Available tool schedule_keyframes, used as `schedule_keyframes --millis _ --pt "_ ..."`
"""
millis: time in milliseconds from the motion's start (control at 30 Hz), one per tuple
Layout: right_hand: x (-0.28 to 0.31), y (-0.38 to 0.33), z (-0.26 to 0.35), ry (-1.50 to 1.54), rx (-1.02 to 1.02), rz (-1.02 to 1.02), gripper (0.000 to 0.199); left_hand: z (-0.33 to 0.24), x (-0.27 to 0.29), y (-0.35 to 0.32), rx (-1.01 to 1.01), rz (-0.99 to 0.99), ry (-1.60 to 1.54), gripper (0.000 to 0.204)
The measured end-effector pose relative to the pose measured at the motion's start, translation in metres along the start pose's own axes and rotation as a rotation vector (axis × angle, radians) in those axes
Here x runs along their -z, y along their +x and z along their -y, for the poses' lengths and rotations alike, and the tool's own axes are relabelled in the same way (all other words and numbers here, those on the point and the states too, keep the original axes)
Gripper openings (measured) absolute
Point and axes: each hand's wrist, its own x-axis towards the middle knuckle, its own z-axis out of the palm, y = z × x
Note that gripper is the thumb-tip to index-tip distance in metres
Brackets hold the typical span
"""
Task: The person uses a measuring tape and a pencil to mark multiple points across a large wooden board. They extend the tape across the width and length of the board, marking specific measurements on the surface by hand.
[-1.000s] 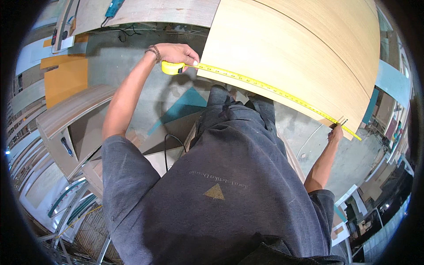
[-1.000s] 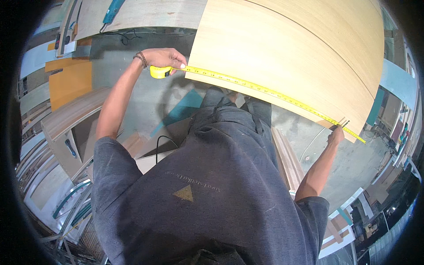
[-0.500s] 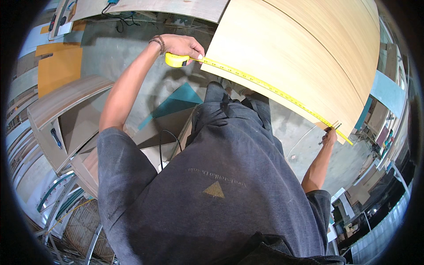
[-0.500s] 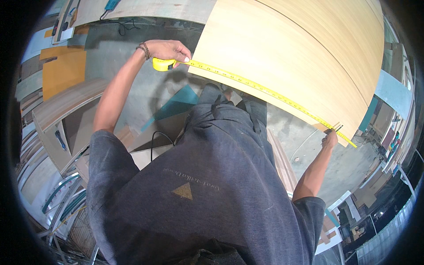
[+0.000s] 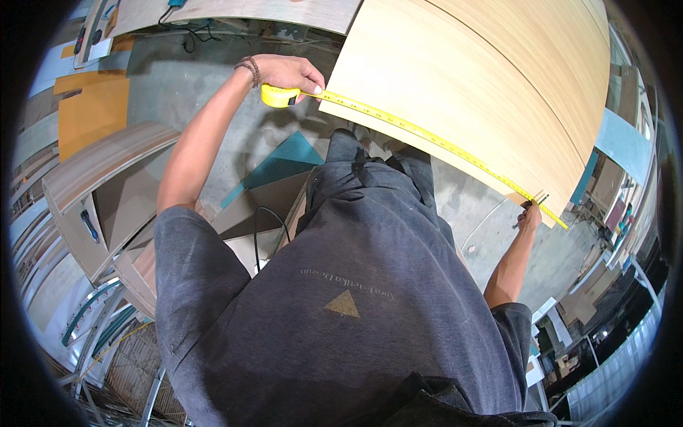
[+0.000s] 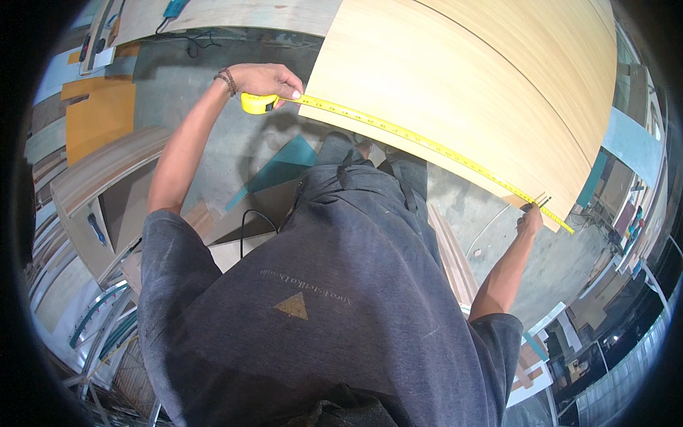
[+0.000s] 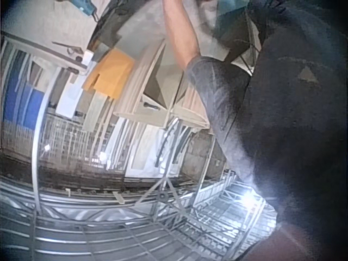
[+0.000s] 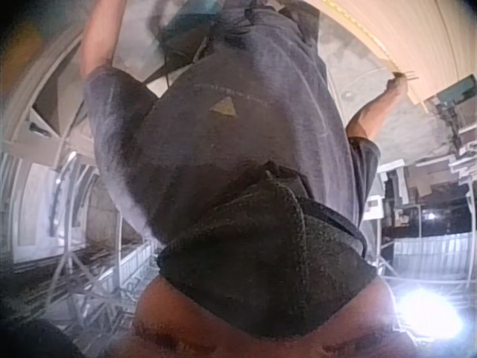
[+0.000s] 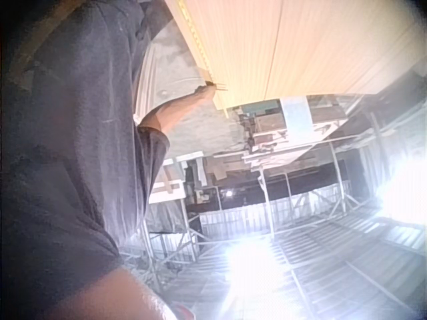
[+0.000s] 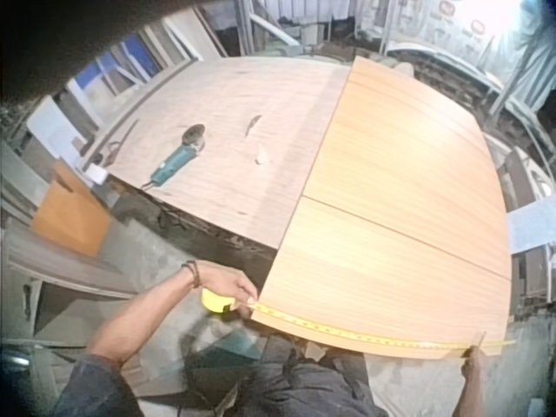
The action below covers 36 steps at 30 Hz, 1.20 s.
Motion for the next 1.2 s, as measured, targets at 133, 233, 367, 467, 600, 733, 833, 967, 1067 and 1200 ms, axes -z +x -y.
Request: schedule_keyframes --millis 133,233,367,467,600,733,833,967,1067,1200 --pt "0.0 0.0 0.001 -0.024 -0.011 -0.015 0.029 0.003 0.001 0.002 -0.008 0.013 -0.006 0.027" --pt "-0.001 0.001 -0.001 -0.015 -0.006 -0.029 0.03 0.004 0.001 0.003 -0.007 0.01 0.014 0.026" --pt "-0.001 -0.002 0.0 -0.021 0.013 -0.014 0.031 0.006 -0.001 0.003 -0.019 -0.009 0.013 0.026" --pt "-0.002 -0.005 0.001 -0.013 0.023 -0.025 0.033 0.006 -0.001 0.003 -0.005 -0.008 0.013 0.026" --pt "-0.003 -0.009 0.003 -0.029 0.018 -0.022 0.033 0.004 -0.001 0.002 0.004 -0.02 0.018 0.026" --pt "-0.004 -0.008 0.004 -0.038 0.018 -0.028 0.032 0.005 -0.001 0.003 0.0 -0.013 0.014 0.025" --pt "-0.003 -0.002 0.0 -0.006 0.042 -0.033 0.032 0.006 -0.001 0.004 0.003 -0.015 0.04 0.025" --pt "-0.002 0.002 -0.002 0.004 0.043 -0.019 0.031 0.005 0.0 0.004 -0.005 -0.004 0.041 0.024" --pt "-0.002 0.001 0.0 -0.034 0.018 -0.013 0.03 0.006 0.0 0.003 -0.009 0.006 -0.002 0.025" --pt "-0.001 0.004 -0.002 -0.024 0.017 -0.026 0.03 0.007 0.0 0.004 -0.01 0.0 0.018 0.025"
